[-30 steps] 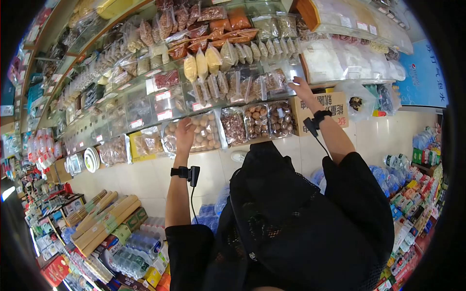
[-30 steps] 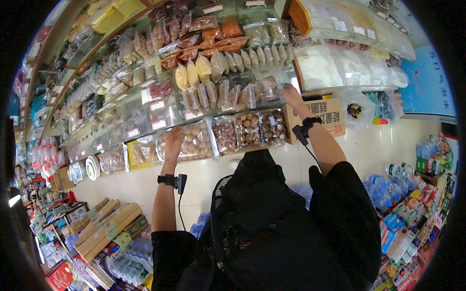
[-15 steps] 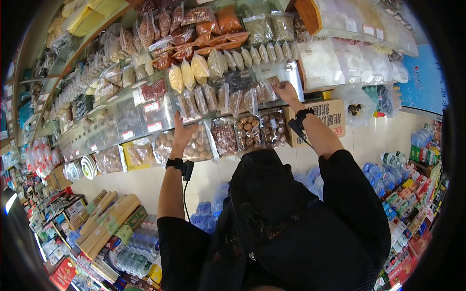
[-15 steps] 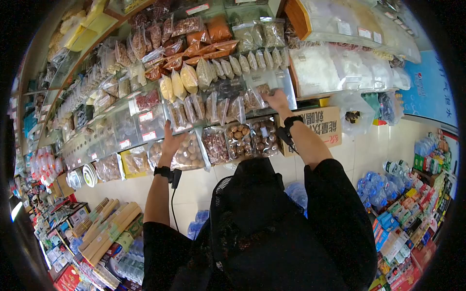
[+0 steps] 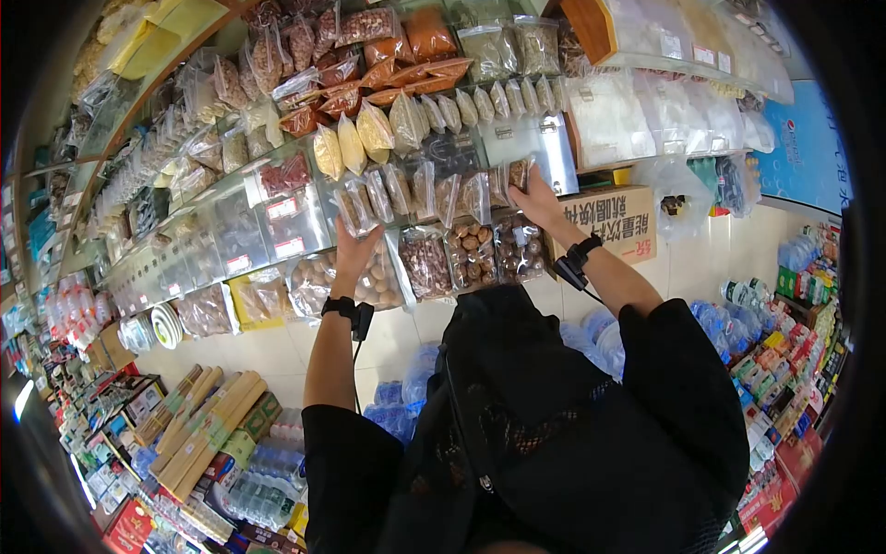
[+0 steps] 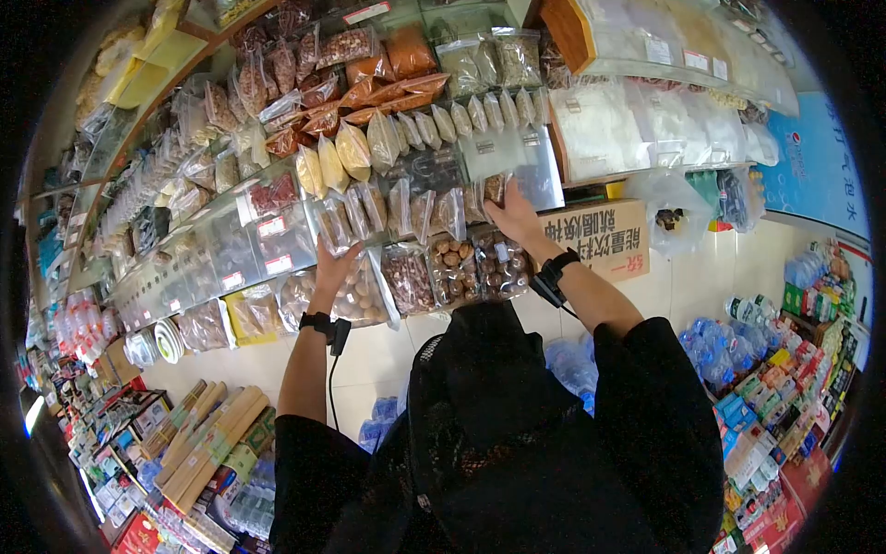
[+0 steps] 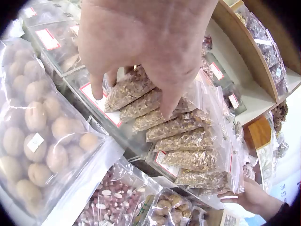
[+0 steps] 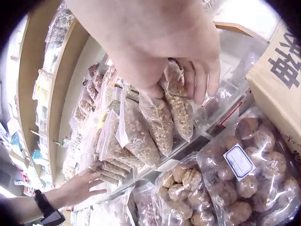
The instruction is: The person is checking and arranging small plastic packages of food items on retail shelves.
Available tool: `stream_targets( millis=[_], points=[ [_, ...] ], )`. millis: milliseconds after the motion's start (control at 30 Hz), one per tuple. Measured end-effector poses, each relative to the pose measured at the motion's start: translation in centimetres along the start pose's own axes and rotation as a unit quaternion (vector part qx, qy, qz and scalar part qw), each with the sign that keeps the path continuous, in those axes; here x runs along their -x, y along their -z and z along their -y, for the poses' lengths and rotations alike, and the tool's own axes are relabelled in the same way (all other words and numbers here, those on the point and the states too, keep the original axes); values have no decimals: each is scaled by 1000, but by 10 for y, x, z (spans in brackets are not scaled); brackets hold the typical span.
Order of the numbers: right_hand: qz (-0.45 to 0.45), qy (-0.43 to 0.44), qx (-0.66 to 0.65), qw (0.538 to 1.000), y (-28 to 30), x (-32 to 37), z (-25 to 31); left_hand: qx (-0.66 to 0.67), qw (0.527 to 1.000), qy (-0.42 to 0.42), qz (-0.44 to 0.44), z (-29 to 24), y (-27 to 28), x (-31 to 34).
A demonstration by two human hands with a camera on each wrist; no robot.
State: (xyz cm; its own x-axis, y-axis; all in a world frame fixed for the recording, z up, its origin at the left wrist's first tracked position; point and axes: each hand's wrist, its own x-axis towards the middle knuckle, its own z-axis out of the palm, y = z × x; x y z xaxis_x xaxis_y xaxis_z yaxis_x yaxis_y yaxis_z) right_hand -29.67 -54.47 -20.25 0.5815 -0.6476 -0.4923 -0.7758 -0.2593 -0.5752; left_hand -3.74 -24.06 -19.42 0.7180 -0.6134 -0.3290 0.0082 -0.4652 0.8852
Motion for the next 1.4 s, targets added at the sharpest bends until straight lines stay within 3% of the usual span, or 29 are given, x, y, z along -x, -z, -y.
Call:
stream_targets(
  millis=[233, 300, 400, 467, 533, 600, 667, 767, 800, 867, 900, 933, 967, 1067, 1100, 1167, 1333, 1400],
  points=[
    [-32, -31, -9, 999, -9, 10, -17, -58, 998, -25, 6, 9, 7, -3],
    [20, 105, -190, 976, -29, -6, -41, -50, 998, -23, 14, 17, 7, -6],
    [93, 78, -226, 967, -2, 26, 32, -69, 997, -35, 4, 12, 5, -5],
    [88, 62, -226, 968, -28, 14, 11, -18, 999, 32, 35, -10, 6, -4],
    [26, 42, -158, 986, -37, 15, 14, -51, 998, 9, 23, 4, 7, -10],
    [36, 57, -194, 979, -33, 28, 25, -84, 996, -15, 12, 2, 7, -11],
    [46, 74, -227, 970, -33, 30, 31, -108, 993, 41, 32, -24, 5, -8],
    [29, 105, -233, 966, -44, 15, 28, -187, 982, 38, -11, 1, -1, -16],
    [18, 97, -215, 972, -43, 7, 31, -186, 982, 38, -12, -5, -1, -19],
    [8, 89, -197, 976, -37, 2, 46, -54, 993, 82, 70, -27, -2, -26],
    [-9, 48, -195, 980, -28, 5, 60, -54, 993, 83, 69, -22, -5, -29],
    [-26, 6, -192, 981, -23, 7, 67, -85, 995, 46, 34, -16, -9, -28],
    [-82, 52, -183, 978, -35, 4, 55, -115, 993, 9, -1, -9, -13, -26],
    [-82, 107, -209, 969, -49, 2, 28, -127, 992, 2, -9, -7, -15, -19],
    [-43, 69, -248, 965, -39, 13, 37, -127, 992, 0, -9, -16, -13, -17],
    [-21, 80, -283, 955, -43, 14, 20, -21, 999, -8, 48, -38, -9, -7],
    [95, 99, -345, 928, -40, 17, -4, -36, 995, -60, 74, -2, -3, -11],
    [86, 169, -144, 971, -34, 23, 3, -86, 990, -108, 40, -2, -4, -10]
  ],
)
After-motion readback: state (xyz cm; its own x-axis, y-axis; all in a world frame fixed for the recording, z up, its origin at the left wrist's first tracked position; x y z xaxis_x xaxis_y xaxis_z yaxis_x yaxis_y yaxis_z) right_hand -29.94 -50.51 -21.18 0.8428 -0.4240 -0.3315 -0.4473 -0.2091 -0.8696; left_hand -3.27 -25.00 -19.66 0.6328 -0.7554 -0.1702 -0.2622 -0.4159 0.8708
